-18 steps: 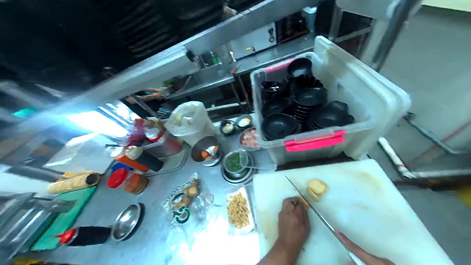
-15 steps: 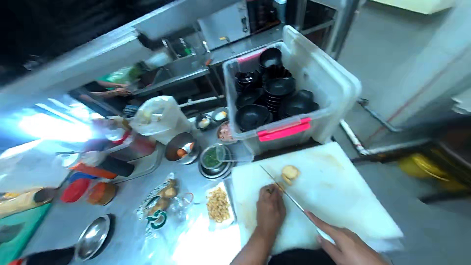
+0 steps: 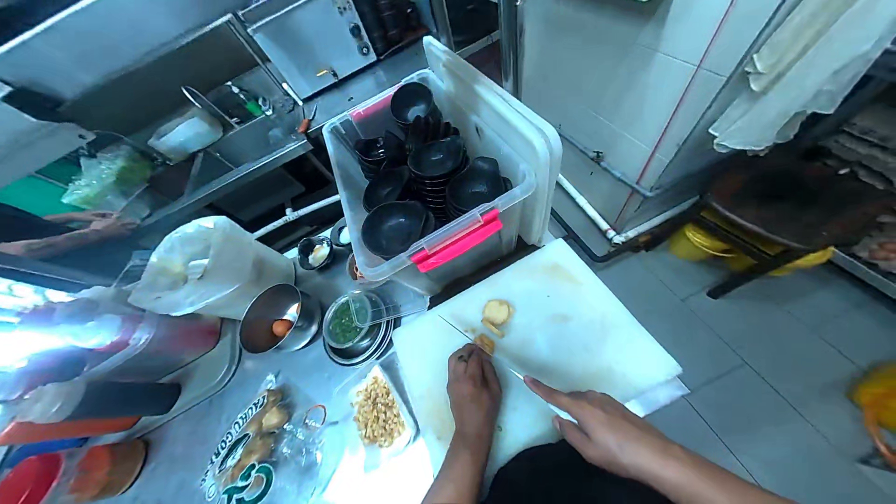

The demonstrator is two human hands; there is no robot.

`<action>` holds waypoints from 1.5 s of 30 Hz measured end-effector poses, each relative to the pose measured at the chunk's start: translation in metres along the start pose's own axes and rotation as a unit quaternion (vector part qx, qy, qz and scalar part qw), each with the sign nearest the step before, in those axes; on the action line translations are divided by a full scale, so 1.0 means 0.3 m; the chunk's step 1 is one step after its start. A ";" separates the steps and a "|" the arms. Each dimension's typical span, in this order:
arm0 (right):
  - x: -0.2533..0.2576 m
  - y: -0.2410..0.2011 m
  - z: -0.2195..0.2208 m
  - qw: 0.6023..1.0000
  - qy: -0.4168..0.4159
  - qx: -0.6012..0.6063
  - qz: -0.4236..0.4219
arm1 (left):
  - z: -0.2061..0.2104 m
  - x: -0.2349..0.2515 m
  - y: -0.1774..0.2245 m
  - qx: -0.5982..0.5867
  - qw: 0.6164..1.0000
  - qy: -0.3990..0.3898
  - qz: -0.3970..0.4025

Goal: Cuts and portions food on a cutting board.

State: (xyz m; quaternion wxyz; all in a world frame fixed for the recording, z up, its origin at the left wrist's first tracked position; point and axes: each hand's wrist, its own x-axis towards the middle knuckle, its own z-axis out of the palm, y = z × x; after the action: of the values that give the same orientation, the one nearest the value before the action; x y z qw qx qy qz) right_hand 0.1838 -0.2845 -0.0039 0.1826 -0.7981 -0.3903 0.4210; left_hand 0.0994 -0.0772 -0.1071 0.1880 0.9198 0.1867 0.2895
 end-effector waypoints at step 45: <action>0.052 -0.042 -0.033 0.999 -0.010 0.031 0.012 | 0.000 -0.016 -0.010 -0.002 1.000 0.018 -0.014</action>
State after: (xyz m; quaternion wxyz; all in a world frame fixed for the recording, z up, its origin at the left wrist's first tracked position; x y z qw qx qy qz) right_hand 0.1913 -0.2641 0.0012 0.1985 -0.7924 -0.3696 0.4428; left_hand 0.0951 -0.0767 -0.1107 0.1910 0.9113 0.2027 0.3034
